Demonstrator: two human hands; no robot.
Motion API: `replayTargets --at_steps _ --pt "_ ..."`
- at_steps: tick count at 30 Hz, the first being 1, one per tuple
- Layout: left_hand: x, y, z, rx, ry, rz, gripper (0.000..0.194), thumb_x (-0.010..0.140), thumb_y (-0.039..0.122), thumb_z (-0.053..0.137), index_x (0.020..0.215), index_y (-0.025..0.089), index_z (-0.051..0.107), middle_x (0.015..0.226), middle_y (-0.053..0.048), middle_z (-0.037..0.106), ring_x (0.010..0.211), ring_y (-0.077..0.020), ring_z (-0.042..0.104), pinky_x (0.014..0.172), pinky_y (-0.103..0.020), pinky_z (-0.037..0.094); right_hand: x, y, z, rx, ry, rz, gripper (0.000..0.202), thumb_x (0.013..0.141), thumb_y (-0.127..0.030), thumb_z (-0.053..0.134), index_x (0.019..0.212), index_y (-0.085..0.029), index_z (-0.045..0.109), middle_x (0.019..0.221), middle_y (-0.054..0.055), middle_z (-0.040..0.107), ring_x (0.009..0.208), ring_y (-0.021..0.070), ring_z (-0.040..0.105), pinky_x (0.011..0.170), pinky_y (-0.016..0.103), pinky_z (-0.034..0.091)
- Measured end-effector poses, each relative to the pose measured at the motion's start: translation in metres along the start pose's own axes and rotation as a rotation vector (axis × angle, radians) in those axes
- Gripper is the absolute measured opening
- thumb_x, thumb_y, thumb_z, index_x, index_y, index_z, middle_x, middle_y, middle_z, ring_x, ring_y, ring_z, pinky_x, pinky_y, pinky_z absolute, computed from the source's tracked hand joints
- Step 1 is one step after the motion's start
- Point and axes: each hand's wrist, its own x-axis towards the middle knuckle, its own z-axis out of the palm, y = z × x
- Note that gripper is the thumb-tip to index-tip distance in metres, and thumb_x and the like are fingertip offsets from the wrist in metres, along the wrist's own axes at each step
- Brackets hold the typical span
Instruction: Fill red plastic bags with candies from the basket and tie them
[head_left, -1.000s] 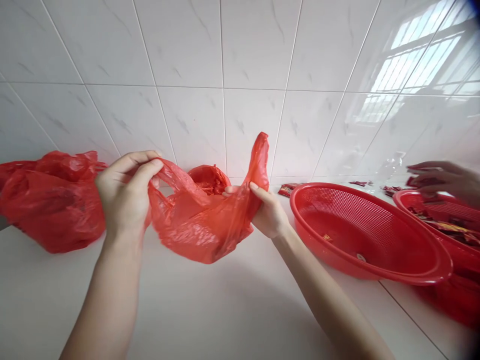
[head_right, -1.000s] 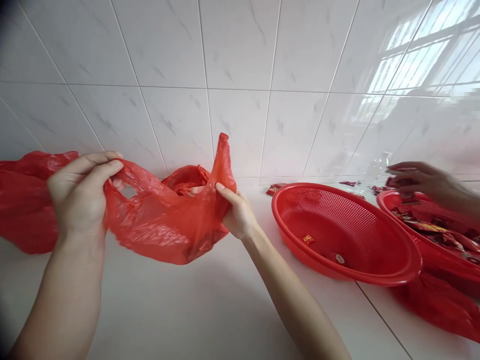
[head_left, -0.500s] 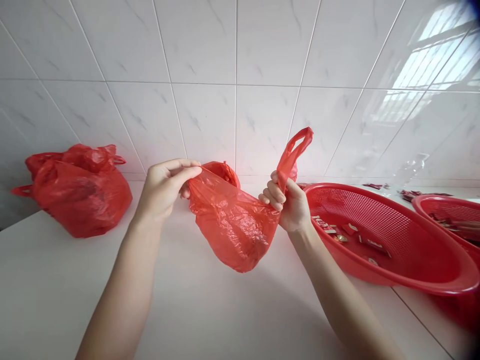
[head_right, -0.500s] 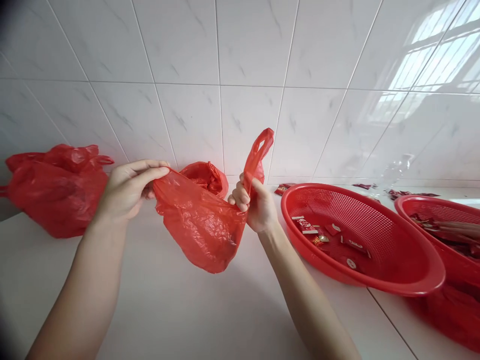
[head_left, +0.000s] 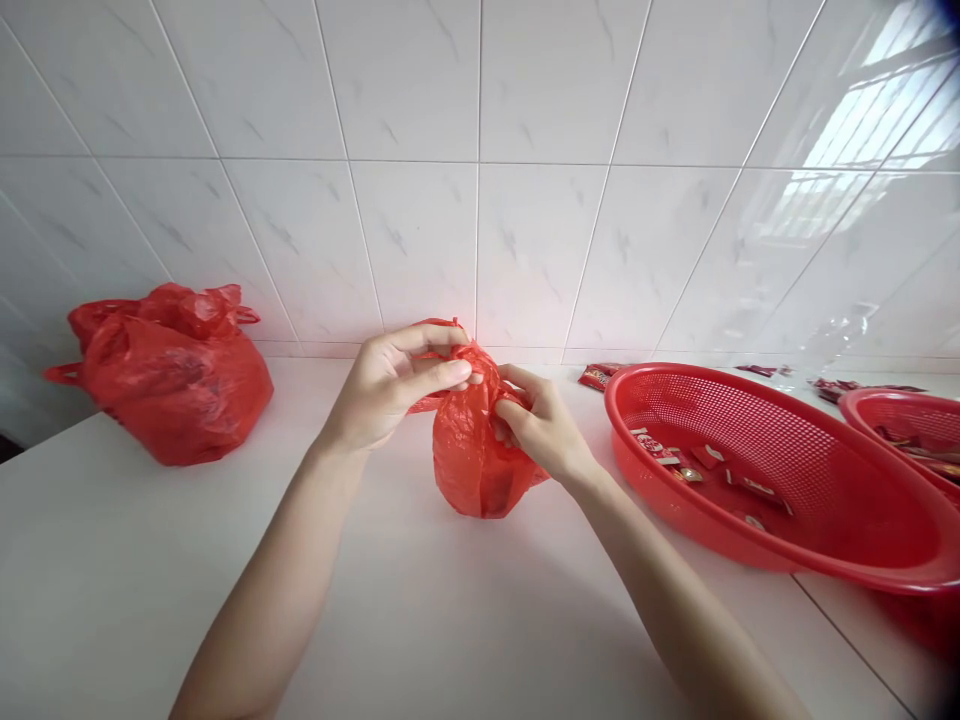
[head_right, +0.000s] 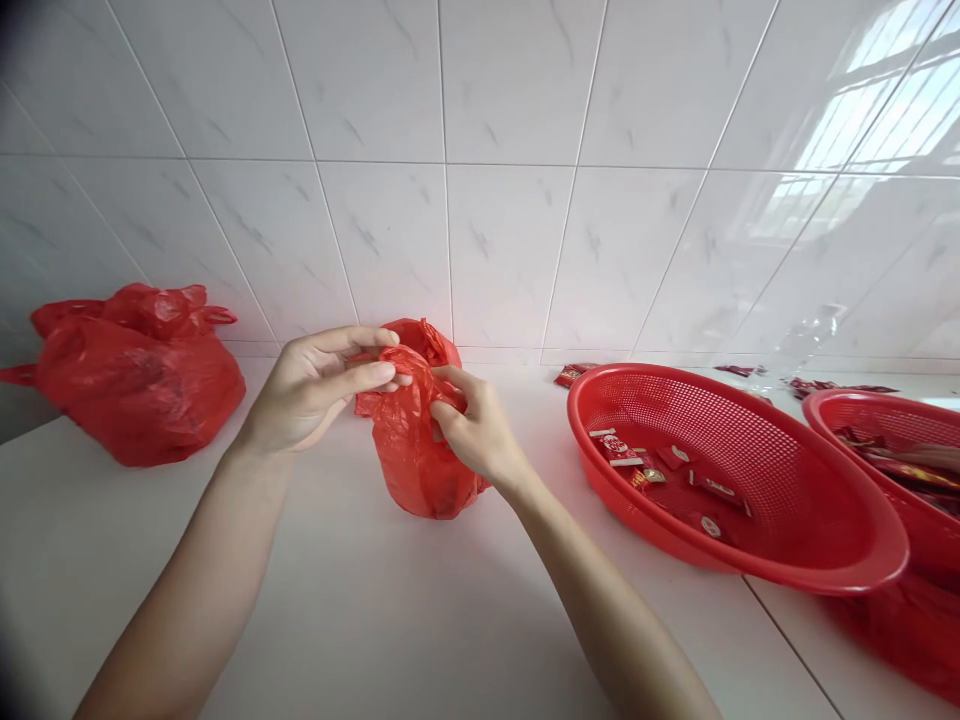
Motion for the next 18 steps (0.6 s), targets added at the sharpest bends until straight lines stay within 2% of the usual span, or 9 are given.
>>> replayTargets --at_steps 6,11,13,15,18 --pt "-0.003 -0.005 0.009 0.133 -0.052 0.075 0.028 0.086 0.027 0.072 0.113 0.021 0.073 0.106 -0.009 0.076 0.1 -0.0258 0.072 0.086 -0.039 0.06 -0.003 -0.009 -0.005 0.117 -0.174 0.025 0.003 0.084 -0.021 0.056 0.083 -0.02 0.059 0.059 -0.005 0.052 0.049 0.0072 0.04 0.046 0.022 0.027" --pt "-0.005 -0.008 0.012 0.188 -0.147 0.132 0.036 0.089 0.027 0.067 0.125 0.022 0.067 0.12 -0.01 0.071 0.113 -0.0263 0.067 0.099 -0.043 0.055 0.001 0.0 -0.007 0.152 -0.166 0.091 0.029 0.086 -0.047 0.067 0.087 -0.019 0.061 0.053 -0.006 0.051 0.044 0.0069 0.038 0.042 0.022 0.023" --pt "-0.004 -0.01 0.011 0.238 -0.111 0.172 0.038 0.089 0.026 0.066 0.127 0.022 0.065 0.124 -0.009 0.069 0.118 -0.0249 0.064 0.104 -0.042 0.052 0.003 0.003 -0.008 0.167 -0.158 0.107 0.034 0.087 -0.053 0.065 0.085 -0.019 0.06 0.051 -0.005 0.052 0.041 0.0061 0.035 0.04 0.022 0.02" --pt "-0.002 -0.011 0.009 0.327 -0.011 0.22 0.035 0.088 0.027 0.067 0.123 0.022 0.067 0.128 -0.008 0.067 0.122 -0.0237 0.061 0.109 -0.039 0.047 0.004 0.005 -0.009 0.207 -0.165 0.097 0.037 0.089 -0.055 0.062 0.078 -0.019 0.058 0.052 -0.005 0.052 0.039 0.0056 0.034 0.039 0.022 0.02" --pt "0.001 -0.012 0.003 0.449 0.077 0.165 0.032 0.087 0.032 0.068 0.118 0.023 0.069 0.125 -0.007 0.068 0.118 -0.0239 0.064 0.103 -0.037 0.052 0.006 0.005 -0.01 0.267 -0.172 0.078 0.041 0.09 -0.054 0.061 0.071 -0.018 0.055 0.054 -0.003 0.056 0.042 0.0064 0.041 0.044 0.023 0.031"
